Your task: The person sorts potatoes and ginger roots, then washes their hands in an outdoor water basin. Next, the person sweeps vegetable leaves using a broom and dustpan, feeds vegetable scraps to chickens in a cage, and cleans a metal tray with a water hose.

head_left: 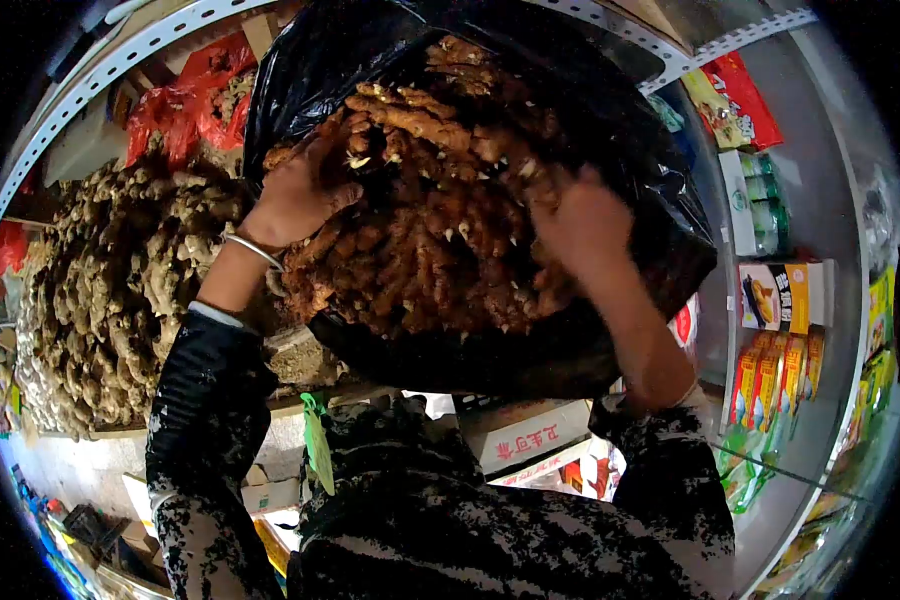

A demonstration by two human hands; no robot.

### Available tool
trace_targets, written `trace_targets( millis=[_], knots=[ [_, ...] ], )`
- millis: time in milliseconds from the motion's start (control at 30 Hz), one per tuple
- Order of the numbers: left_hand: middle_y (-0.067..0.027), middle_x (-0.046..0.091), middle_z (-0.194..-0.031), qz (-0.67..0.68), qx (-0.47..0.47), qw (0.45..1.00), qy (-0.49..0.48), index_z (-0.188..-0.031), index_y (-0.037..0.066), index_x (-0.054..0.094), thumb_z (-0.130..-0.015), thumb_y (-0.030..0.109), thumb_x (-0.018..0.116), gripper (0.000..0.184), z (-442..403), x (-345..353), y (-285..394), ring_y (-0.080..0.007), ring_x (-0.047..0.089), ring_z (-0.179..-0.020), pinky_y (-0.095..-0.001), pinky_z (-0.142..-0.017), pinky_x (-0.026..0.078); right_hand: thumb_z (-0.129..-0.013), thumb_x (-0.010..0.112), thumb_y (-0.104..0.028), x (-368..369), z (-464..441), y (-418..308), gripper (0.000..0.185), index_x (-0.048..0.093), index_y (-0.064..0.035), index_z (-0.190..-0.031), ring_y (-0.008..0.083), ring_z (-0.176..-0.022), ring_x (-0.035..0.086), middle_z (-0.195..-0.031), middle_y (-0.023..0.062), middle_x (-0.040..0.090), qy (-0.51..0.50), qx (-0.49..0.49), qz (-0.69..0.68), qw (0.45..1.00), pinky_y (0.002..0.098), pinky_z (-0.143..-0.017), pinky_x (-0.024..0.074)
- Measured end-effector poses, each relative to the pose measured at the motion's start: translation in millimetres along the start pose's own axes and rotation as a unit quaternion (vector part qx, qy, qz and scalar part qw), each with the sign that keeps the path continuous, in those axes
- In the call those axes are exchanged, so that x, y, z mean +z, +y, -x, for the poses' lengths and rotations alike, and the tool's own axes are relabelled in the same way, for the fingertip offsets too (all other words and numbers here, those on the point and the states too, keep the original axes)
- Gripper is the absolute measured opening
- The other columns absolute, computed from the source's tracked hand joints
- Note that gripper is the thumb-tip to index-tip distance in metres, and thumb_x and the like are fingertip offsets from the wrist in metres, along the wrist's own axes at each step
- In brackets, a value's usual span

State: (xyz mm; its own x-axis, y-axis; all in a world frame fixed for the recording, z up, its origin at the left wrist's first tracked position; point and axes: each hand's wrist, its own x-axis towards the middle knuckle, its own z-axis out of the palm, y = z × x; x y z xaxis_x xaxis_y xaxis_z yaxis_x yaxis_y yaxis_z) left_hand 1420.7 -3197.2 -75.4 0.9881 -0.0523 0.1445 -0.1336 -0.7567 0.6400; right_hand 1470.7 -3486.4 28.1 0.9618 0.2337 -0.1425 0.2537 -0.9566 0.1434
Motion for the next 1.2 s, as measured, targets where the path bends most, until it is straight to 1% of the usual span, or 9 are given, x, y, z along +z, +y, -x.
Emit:
trace_targets(
  millis=[133, 267, 333, 400, 500, 567, 733, 833, 1200],
  knots=[
    [-0.0168, 0.047, -0.116, -0.014, -0.020, 0.999, 0.046, -0.120, 0.006, 0.038, -0.070, 0.028, 0.064, 0.061, 1.1, -4.8, 35.8, -0.0316, 0.044, -0.108, -0.0369, -0.089, 0.038, -0.074, 0.056, -0.043, 36.0, 14.7, -5.7, 0.059, 0.045, -0.0030, -0.117, 0.0366, -0.092, 0.053, -0.113, 0.0212, 0.046, 0.050, -0.076, -0.012, 0.996, 0.0398, -0.080, 0.0429],
    [-0.0178, 0.045, -0.117, -0.011, -0.061, 0.997, 0.054, -0.117, 0.002, 0.040, -0.069, 0.026, 0.064, 0.058, -8.4, -4.6, 53.4, -0.0310, 0.042, -0.110, -0.0363, -0.089, 0.037, -0.073, 0.058, -0.038, -1.3, -15.0, 22.9, 0.055, 0.048, -0.0012, -0.113, 0.0356, -0.091, 0.053, -0.100, 0.0208, 0.055, -0.071, -0.137, -0.215, 0.964, 0.0390, -0.082, 0.0419],
    [-0.0181, 0.045, -0.117, -0.005, -0.041, 0.997, 0.070, -0.115, 0.003, 0.041, -0.070, 0.026, 0.063, 0.055, -15.6, -5.7, 51.2, -0.0313, 0.043, -0.109, -0.0366, -0.089, 0.038, -0.076, 0.056, -0.032, -6.4, -54.1, 25.3, 0.049, 0.048, -0.0006, -0.113, 0.0356, -0.092, 0.053, -0.101, 0.0214, 0.055, 0.075, -0.174, -0.200, 0.961, 0.0383, -0.084, 0.0413],
    [-0.0193, 0.045, -0.116, 0.019, -0.059, 0.995, 0.075, -0.115, 0.004, 0.043, -0.070, 0.025, 0.063, 0.053, -17.2, -7.0, 50.2, -0.0323, 0.044, -0.107, -0.0375, -0.088, 0.039, -0.084, 0.047, -0.021, 13.9, -111.1, 15.1, 0.044, 0.038, -0.0031, -0.123, 0.0285, -0.108, 0.046, -0.117, 0.0193, 0.046, -0.070, -0.178, -0.268, 0.944, 0.0361, -0.092, 0.0340],
    [-0.0207, 0.043, -0.118, 0.006, -0.066, 0.994, 0.091, -0.116, 0.005, 0.042, -0.070, 0.023, 0.063, 0.054, -4.6, -14.0, 52.1, -0.0344, 0.044, -0.106, -0.0384, -0.087, 0.039, -0.084, 0.047, -0.019, 93.5, -220.3, 7.5, 0.053, 0.026, -0.0077, -0.131, 0.0268, -0.120, 0.031, -0.130, 0.0193, 0.031, -0.102, -0.217, -0.303, 0.922, 0.0369, -0.098, 0.0265],
    [-0.0209, 0.041, -0.119, -0.010, -0.069, 0.992, 0.109, -0.116, 0.005, 0.043, -0.070, 0.020, 0.064, 0.053, 15.4, -25.8, 53.5, -0.0351, 0.043, -0.107, -0.0383, -0.087, 0.039, -0.082, 0.050, -0.018, 163.0, -315.4, 26.5, 0.060, 0.020, -0.0085, -0.133, 0.0268, -0.122, 0.027, -0.132, 0.0189, 0.026, -0.111, -0.207, -0.297, 0.926, 0.0378, -0.099, 0.0242],
    [-0.0193, 0.037, -0.125, -0.080, -0.157, 0.977, 0.117, -0.116, 0.008, 0.045, -0.067, 0.005, 0.065, 0.053, 86.4, -72.2, 63.5, -0.0352, 0.040, -0.113, -0.0386, -0.090, 0.037, -0.073, 0.060, -0.018, 129.6, -319.0, -31.7, 0.077, 0.015, -0.0088, -0.134, 0.0267, -0.123, 0.025, -0.134, 0.0180, 0.023, -0.046, -0.313, -0.204, 0.926, 0.0401, -0.099, 0.0228],
    [-0.0174, 0.036, -0.127, -0.079, -0.286, 0.946, 0.127, -0.117, 0.008, 0.044, -0.066, 0.005, 0.066, 0.055, 132.6, -87.9, 59.5, -0.0331, 0.039, -0.115, -0.0384, -0.091, 0.036, -0.067, 0.065, -0.020, 131.7, -362.5, -31.5, 0.084, 0.015, -0.0072, -0.134, 0.0276, -0.124, 0.024, -0.135, 0.0176, 0.022, -0.285, -0.204, -0.439, 0.828, 0.0397, -0.100, 0.0214],
    [-0.0169, 0.038, -0.125, -0.099, -0.408, 0.895, 0.155, -0.116, 0.009, 0.045, -0.066, 0.005, 0.063, 0.053, 202.0, -68.4, 36.6, -0.0319, 0.039, -0.114, -0.0369, -0.093, 0.033, -0.066, 0.066, -0.022, 119.1, -415.1, -45.5, 0.081, 0.020, -0.0064, -0.132, 0.0278, -0.121, 0.028, -0.132, 0.0175, 0.026, -0.224, -0.255, -0.305, 0.890, 0.0374, -0.099, 0.0239]
  ],
)
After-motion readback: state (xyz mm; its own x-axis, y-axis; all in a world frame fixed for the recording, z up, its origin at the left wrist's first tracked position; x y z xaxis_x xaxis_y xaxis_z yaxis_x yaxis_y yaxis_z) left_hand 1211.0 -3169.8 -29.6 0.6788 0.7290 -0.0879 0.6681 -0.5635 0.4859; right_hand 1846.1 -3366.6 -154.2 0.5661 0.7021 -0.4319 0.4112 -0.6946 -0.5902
